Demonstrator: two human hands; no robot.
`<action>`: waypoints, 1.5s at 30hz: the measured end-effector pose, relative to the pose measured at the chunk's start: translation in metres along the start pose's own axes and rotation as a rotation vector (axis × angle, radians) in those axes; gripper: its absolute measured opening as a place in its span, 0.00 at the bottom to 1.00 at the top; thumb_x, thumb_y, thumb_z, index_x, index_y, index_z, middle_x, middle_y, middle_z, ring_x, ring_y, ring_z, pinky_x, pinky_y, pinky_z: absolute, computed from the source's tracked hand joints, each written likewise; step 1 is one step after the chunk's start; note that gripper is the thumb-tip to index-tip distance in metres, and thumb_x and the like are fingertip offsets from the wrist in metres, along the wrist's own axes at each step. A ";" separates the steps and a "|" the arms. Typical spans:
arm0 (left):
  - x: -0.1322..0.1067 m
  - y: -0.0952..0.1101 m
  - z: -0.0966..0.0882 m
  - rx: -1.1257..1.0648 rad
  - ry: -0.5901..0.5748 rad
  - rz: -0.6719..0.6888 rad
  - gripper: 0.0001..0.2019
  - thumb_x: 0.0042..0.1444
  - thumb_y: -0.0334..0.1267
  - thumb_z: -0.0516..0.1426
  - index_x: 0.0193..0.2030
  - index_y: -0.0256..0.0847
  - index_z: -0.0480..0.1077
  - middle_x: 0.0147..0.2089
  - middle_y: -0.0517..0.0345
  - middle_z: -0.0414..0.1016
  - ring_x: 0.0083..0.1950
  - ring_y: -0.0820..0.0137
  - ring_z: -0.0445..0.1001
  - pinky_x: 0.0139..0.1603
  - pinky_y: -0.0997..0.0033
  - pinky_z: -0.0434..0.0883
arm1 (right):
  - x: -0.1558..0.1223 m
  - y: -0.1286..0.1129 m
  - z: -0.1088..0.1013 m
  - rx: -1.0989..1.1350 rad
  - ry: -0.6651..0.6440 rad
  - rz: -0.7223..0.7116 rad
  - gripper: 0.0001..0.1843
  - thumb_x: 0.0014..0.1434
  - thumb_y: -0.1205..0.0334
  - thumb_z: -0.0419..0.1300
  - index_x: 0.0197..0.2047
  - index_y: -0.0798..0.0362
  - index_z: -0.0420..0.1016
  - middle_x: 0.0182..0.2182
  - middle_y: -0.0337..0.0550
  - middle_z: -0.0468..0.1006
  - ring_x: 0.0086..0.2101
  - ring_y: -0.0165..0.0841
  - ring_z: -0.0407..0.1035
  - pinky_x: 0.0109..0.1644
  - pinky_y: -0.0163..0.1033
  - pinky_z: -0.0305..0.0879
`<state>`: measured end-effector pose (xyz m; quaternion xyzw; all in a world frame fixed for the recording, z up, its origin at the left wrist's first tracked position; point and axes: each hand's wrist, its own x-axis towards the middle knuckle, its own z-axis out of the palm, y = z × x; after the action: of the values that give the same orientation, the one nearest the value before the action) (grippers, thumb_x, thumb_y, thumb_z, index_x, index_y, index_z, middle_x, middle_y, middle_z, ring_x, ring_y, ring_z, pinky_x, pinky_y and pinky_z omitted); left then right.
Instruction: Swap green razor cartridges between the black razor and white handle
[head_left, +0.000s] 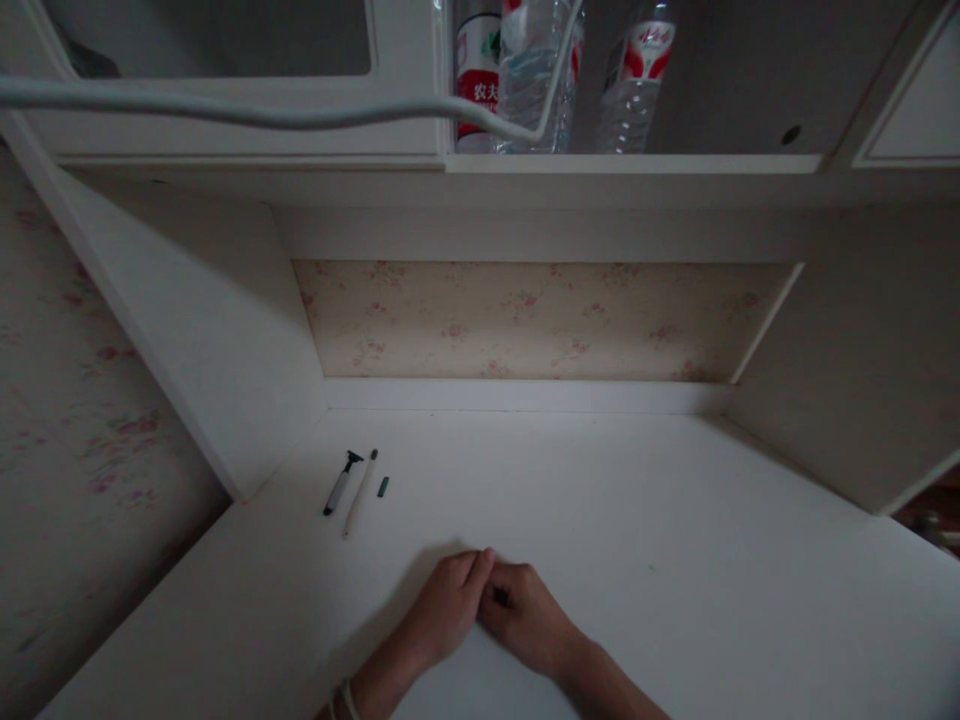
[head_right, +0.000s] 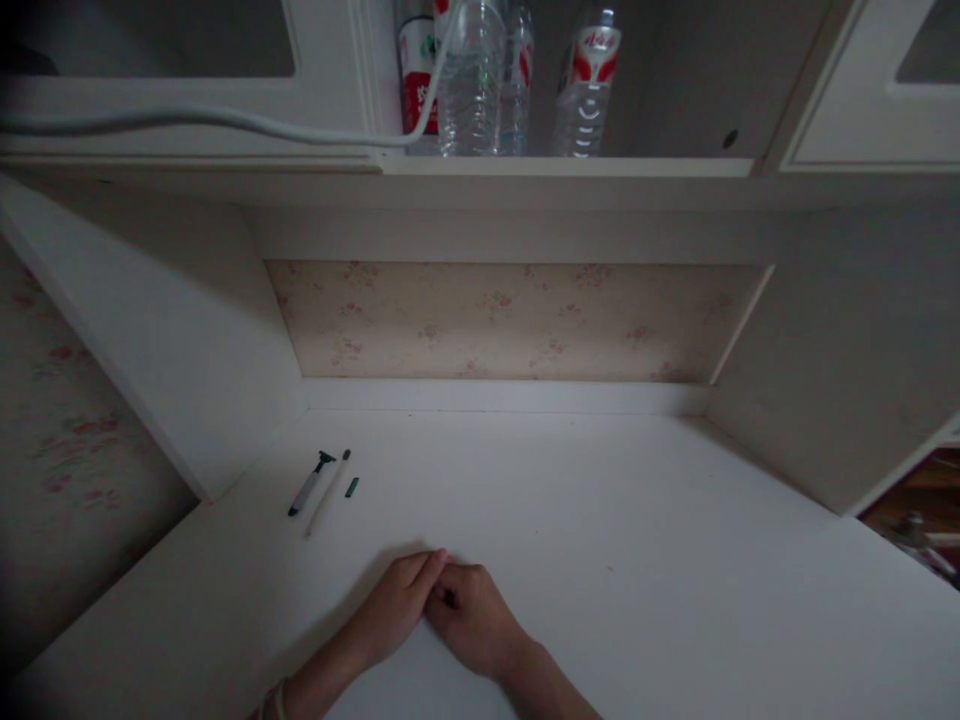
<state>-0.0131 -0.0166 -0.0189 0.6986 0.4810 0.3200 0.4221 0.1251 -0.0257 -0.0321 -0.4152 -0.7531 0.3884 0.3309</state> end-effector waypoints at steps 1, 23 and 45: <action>0.000 0.000 0.000 -0.003 0.000 -0.002 0.25 0.64 0.53 0.41 0.28 0.39 0.69 0.31 0.53 0.75 0.34 0.66 0.71 0.38 0.70 0.64 | 0.000 0.000 0.000 0.000 0.000 0.000 0.10 0.50 0.74 0.51 0.27 0.56 0.73 0.21 0.33 0.66 0.24 0.27 0.58 0.29 0.30 0.55; 0.001 -0.004 0.001 0.003 -0.008 0.007 0.25 0.64 0.52 0.41 0.29 0.39 0.69 0.31 0.54 0.75 0.35 0.66 0.71 0.38 0.70 0.64 | 0.000 -0.002 -0.001 0.008 -0.006 -0.015 0.11 0.51 0.73 0.51 0.28 0.56 0.73 0.23 0.35 0.68 0.25 0.27 0.59 0.29 0.30 0.55; 0.039 -0.045 -0.160 0.795 0.437 -0.312 0.18 0.62 0.43 0.43 0.39 0.40 0.72 0.41 0.50 0.76 0.41 0.62 0.74 0.39 0.69 0.64 | 0.000 0.001 0.000 -0.027 -0.016 -0.019 0.10 0.59 0.67 0.53 0.30 0.52 0.75 0.23 0.34 0.68 0.24 0.27 0.59 0.27 0.31 0.52</action>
<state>-0.1550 0.0740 0.0125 0.6419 0.7425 0.1834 0.0542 0.1253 -0.0251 -0.0331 -0.4093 -0.7649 0.3782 0.3231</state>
